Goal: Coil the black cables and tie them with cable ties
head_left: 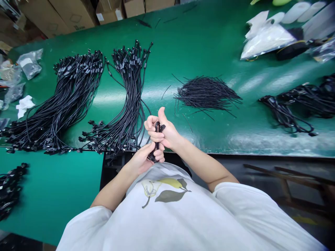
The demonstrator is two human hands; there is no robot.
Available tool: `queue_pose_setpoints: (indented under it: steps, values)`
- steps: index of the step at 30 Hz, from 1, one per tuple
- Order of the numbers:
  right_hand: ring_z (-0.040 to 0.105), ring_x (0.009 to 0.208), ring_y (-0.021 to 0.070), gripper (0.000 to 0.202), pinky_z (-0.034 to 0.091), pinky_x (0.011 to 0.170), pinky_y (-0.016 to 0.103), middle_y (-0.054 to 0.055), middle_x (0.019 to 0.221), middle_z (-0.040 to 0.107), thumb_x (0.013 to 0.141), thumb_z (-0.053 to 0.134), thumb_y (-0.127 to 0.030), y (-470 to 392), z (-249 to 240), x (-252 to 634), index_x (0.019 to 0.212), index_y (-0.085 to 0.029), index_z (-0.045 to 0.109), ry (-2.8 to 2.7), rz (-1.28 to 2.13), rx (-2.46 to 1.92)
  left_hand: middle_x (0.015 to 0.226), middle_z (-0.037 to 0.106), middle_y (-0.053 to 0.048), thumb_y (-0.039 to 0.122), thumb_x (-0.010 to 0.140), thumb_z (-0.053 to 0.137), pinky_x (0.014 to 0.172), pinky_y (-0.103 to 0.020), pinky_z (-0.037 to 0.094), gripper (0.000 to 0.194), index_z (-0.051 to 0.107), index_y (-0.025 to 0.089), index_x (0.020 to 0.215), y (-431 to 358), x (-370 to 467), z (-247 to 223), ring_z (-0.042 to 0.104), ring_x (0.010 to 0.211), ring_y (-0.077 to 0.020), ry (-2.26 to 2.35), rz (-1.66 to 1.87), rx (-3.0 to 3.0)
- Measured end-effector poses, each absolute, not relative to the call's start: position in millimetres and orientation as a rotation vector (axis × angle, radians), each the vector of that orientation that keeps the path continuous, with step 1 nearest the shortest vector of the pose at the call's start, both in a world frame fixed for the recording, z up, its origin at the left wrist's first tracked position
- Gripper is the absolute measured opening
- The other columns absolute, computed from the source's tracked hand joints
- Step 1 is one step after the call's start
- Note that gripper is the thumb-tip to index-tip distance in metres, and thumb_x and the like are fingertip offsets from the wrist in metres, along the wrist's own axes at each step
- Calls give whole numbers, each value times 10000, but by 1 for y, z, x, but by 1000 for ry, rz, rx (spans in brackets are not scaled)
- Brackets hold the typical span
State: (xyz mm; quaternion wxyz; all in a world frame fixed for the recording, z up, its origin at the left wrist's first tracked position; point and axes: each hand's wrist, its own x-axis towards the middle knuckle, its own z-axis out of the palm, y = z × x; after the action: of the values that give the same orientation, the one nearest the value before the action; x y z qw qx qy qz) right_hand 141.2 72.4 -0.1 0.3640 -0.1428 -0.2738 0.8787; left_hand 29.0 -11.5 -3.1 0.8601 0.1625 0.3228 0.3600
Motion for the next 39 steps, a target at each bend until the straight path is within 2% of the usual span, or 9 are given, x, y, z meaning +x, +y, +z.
queue_pose_setpoints:
  steps: [3,7,9,11,14,21,29,34,39]
  values:
    - [197,358,9,679,205,327,146,-70,596,368,854,255,-794,76,0,147,714,-166,476,-912,2162,-447,605,275,56,359,872,613,521,-220,340,235,618,126,841,-9,34,-2,307,514,-78,726,761,295]
    - [568,676,123,610,494,641,274,31,804,571,929,254,-688,79,2,172,940,-175,584,-1543,1476,-692,567,235,76,457,855,610,481,-220,256,319,573,147,790,-1,28,-10,242,482,-76,877,832,467]
    - [579,995,198,505,464,873,380,87,1045,608,949,356,-604,77,1,186,1123,-190,586,-1993,975,-687,557,288,68,535,837,603,499,-235,255,392,547,157,746,5,20,-14,271,495,-84,1007,837,692]
    - [537,1092,234,427,403,948,442,117,1123,603,970,399,-500,70,-2,195,1193,-177,568,-2420,591,-617,568,367,45,564,864,544,539,-259,283,423,521,173,707,10,11,-14,331,534,-107,1129,741,1009]
    - [584,892,216,331,438,801,386,128,942,636,1008,331,-306,56,-11,199,1065,-107,589,-2856,409,-689,640,469,12,469,936,449,618,-291,311,355,517,199,717,12,2,-10,416,616,-152,1243,510,1503]
    - [605,713,171,221,362,534,263,66,888,653,994,339,-205,45,-17,209,1063,-132,535,-3035,635,-783,751,563,-31,320,926,455,703,-315,350,221,532,223,743,11,6,-14,500,729,-209,1246,288,1939]
    - [608,671,199,235,409,560,305,95,777,626,958,319,-130,41,-33,210,891,-117,543,-3020,182,-656,684,497,-2,528,904,418,685,-281,387,412,491,188,684,29,14,-24,468,701,-168,1073,119,1450]
    - [594,654,214,241,361,536,315,100,771,616,948,303,-134,43,-26,216,907,-107,539,-3047,143,-767,799,555,-31,503,943,329,717,-300,384,376,513,189,851,19,23,-24,482,745,-179,1139,149,1642]
    - [579,711,206,332,345,607,333,78,842,616,1015,263,-289,49,-13,228,939,-131,545,-3018,227,-750,693,447,4,521,954,278,650,-290,324,427,435,200,720,21,30,-13,401,668,-158,1161,205,1638]
